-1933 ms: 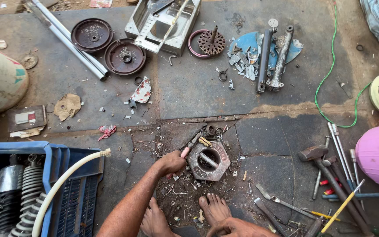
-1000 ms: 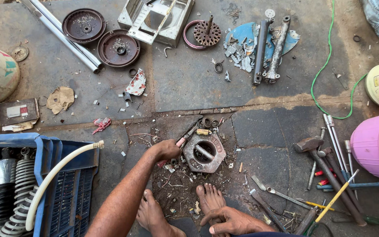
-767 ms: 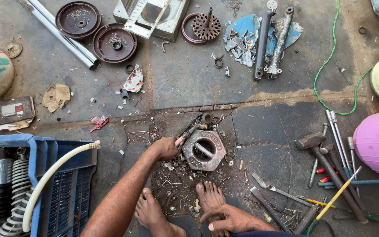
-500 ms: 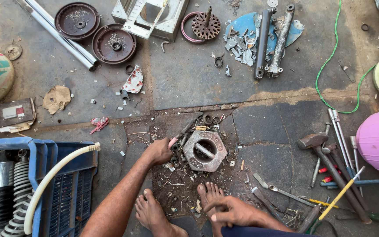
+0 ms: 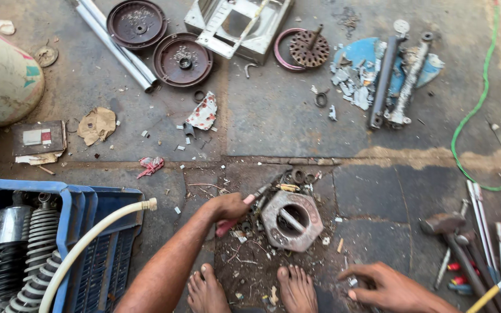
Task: The person sits on the floor and uses a hammer and chisel to strike a metal rod held in a hexagonal metal block. They repeatedly adjust the rod and strike it to shape or remove material. The person also uses pliers to manipulate the rod and debris.
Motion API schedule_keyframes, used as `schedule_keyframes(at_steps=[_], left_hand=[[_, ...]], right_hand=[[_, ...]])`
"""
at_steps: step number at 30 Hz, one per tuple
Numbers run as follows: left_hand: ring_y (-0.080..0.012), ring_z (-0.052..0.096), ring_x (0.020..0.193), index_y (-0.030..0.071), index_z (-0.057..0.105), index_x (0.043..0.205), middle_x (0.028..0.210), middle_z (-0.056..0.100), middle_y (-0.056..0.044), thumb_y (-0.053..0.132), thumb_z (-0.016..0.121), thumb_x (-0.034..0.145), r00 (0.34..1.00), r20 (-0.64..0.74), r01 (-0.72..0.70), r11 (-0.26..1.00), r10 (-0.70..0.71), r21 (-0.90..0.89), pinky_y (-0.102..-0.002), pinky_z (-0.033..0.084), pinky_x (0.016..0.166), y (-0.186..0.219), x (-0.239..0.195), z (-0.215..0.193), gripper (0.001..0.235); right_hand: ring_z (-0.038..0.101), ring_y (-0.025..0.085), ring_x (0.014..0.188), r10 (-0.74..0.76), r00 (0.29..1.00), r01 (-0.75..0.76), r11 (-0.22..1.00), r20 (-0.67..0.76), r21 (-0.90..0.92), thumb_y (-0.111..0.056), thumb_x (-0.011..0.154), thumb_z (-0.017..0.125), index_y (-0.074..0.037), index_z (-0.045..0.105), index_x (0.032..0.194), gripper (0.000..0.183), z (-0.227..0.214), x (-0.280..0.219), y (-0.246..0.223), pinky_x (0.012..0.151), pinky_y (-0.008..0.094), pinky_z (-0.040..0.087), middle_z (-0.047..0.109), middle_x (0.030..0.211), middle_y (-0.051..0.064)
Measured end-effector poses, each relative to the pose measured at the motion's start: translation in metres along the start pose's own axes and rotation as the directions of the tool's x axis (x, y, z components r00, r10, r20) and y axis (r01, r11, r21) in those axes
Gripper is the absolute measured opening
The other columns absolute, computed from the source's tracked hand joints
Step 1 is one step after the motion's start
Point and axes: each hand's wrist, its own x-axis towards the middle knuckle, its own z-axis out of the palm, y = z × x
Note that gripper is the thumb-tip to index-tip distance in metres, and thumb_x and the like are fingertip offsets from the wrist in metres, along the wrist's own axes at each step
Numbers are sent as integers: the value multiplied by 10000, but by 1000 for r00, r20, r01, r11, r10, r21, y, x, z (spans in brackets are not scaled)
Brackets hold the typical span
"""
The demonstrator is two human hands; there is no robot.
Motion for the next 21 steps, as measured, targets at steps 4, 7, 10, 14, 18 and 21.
schedule_keyframes(at_steps=[4,7,10,14,18,21], left_hand=[[-373,752,881,-95,659,1098,997,689,-258,137,604,847,981,171,108,989,-89,-102,-534,627,692,13,15,-9,346],[-411,758,874,-155,658,1129,1004,693,-298,98,625,809,972,217,120,985,-90,-125,-564,625,680,21,11,-22,410],[-422,759,874,-170,645,1141,1005,698,-313,73,613,808,967,243,114,982,-75,-148,-573,620,686,31,4,-33,414],[-442,745,915,-110,590,1165,1034,677,-316,83,604,828,955,278,151,974,-100,-169,-618,648,728,38,-1,-37,389],[-454,739,927,-127,587,1196,1047,668,-322,71,605,829,957,275,155,967,-96,-201,-616,605,727,38,-1,-37,418],[-449,745,913,-160,606,1202,1045,679,-340,71,592,827,961,269,131,967,-70,-217,-618,602,703,36,-2,-34,441]], right_hand=[[544,124,598,308,942,-328,929,135,171,-372,941,750,-131,671,1360,489,11,7,72,587,316,441,692,777,63],[598,93,601,255,948,-287,944,189,165,-333,964,713,-122,661,1390,478,24,21,118,587,287,488,752,833,-1],[601,92,571,283,944,-311,935,170,173,-324,946,736,-89,668,1391,508,27,24,138,543,295,428,721,733,-12],[549,93,551,299,942,-324,929,152,181,-340,928,754,-62,632,1368,534,36,29,149,529,306,356,606,630,-25],[546,90,569,270,948,-306,919,169,247,-354,941,741,-51,638,1388,549,31,27,159,544,302,370,584,640,-23],[537,92,574,245,953,-286,921,179,265,-355,940,744,-50,634,1401,564,32,26,142,548,301,376,595,655,-24]])
